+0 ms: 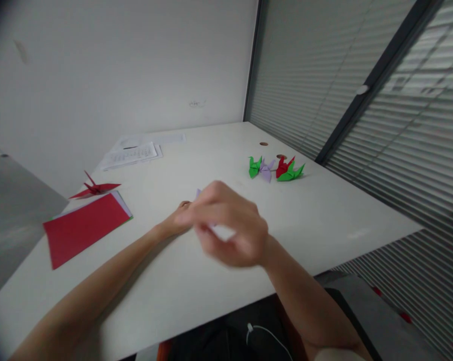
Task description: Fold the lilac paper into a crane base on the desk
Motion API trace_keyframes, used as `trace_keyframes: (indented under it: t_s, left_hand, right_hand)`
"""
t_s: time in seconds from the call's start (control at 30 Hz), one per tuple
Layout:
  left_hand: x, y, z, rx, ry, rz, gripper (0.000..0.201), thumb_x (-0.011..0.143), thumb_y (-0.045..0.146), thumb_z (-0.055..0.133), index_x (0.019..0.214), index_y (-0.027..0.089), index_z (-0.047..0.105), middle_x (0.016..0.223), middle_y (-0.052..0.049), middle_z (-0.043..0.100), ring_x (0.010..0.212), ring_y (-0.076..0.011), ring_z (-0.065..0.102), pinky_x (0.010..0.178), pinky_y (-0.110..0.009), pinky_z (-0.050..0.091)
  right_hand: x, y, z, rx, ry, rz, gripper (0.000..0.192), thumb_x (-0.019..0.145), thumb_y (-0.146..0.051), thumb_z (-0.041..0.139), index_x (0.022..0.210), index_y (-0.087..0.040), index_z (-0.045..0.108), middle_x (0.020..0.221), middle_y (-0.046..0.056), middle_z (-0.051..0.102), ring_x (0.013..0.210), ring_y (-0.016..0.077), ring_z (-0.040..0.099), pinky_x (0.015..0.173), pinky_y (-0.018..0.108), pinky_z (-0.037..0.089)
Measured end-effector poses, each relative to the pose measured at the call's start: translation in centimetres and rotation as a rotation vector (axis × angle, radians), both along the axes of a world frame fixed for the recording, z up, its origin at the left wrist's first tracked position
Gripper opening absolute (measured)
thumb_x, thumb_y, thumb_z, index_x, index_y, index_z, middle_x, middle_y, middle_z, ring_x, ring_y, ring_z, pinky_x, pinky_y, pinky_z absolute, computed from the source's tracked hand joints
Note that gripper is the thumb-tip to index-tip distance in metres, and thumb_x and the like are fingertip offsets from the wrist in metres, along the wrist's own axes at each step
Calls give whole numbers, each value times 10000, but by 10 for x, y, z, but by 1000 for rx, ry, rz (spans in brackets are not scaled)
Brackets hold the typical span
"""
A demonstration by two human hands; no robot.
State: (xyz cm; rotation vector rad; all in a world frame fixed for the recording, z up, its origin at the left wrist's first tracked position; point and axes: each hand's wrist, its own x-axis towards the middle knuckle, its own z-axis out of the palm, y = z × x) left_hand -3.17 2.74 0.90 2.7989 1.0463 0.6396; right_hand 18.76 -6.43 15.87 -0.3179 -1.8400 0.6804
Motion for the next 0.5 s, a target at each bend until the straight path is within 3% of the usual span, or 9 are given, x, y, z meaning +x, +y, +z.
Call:
trace_keyframes:
  t_s: [0.1, 0.2, 0.33, 0.5]
  left_hand:
    - [1, 3, -2, -34, -67, -32, 255, 843, 21, 475, 943, 158, 666, 1204, -110, 668, 1097, -227, 635, 970, -407, 489]
    - [3, 3, -4, -41, -98, -35, 212, 820, 47, 496, 900, 167, 651, 1191, -114, 667, 1090, -210, 637, 957, -356, 516]
    - [2, 3, -8, -18, -61, -21, 293, 846, 53, 470, 1050, 172, 643, 1210, -110, 658, 1121, -212, 622, 987, -388, 500]
    - [0, 4, -11, 38, -17, 18, 338, 888, 79, 476, 1156, 191, 648, 1241, -96, 651, 1203, -252, 566, 1005, -485, 449]
  right_hand:
    - [4, 63, -29, -37, -45, -126, 126, 867, -296, 611, 945, -298, 710, 891, 30, 677, 846, 197, 618, 801, 380, 529]
    - [11, 103, -78, -117, -286, -258, 166, 874, -314, 584, 867, -233, 729, 863, 53, 684, 833, 180, 627, 812, 350, 514]
    - [16, 117, -130, -242, -550, -244, 187, 836, -269, 641, 982, -207, 739, 982, 82, 680, 925, 193, 631, 904, 370, 486]
    - [20, 113, -140, -254, -751, -264, 346, 770, -256, 734, 1113, -224, 708, 1097, 97, 646, 1025, 231, 601, 991, 429, 435]
